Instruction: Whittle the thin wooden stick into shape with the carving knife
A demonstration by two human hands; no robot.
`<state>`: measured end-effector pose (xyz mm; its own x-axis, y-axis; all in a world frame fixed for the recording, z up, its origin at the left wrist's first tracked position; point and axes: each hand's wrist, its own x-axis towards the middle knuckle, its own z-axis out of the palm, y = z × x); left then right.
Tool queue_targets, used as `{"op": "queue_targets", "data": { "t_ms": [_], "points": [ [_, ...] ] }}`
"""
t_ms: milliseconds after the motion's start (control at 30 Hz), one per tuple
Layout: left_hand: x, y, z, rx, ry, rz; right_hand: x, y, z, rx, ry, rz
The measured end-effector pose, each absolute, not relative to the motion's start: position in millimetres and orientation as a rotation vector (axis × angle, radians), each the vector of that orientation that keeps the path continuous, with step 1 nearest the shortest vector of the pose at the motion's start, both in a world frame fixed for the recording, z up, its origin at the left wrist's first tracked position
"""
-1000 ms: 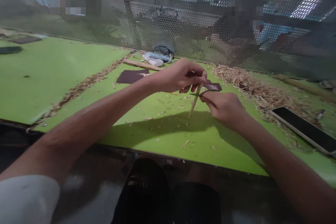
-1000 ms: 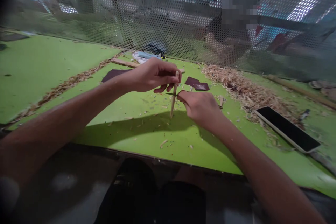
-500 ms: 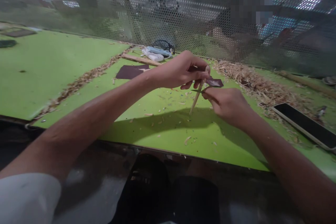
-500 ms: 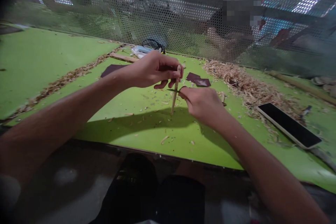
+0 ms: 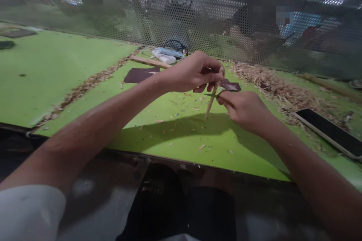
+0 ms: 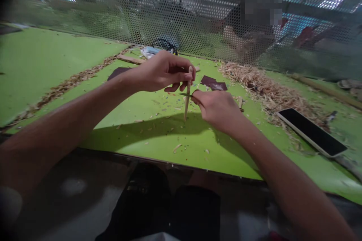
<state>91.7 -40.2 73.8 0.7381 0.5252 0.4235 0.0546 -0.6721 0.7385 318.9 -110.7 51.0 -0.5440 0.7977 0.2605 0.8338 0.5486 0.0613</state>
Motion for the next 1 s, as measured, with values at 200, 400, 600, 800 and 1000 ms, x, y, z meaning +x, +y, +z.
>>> {"op": "queue_targets", "data": {
  "t_ms": [200, 400, 600, 800, 1000],
  "points": [
    [93.9, -40.0, 72.9, 2.192, 0.428, 0.824, 316.3, -114.5, 53.6, -1.468, -2.584, -0.257],
    [92.7, -38.9, 75.0, 2.237, 0.417, 0.813, 314.2, -118.7, 58.6, -1.513, -2.558, -0.201],
    [91.8, -45.3, 79.0, 2.33, 0.449, 0.811, 329.7, -125.4, 56.7, -1.164, -2.539, -0.19],
    [90.7, -44.9, 77.5, 2.31, 0.407, 0.811, 335.6, -130.3, 40.8, -1.194, -2.519, -0.536],
    [91.9, -40.2, 68.8, 2.292, 0.389, 0.85, 333.2, -133.8, 32.7, -1.156, -2.467, -0.537]
  ]
}}
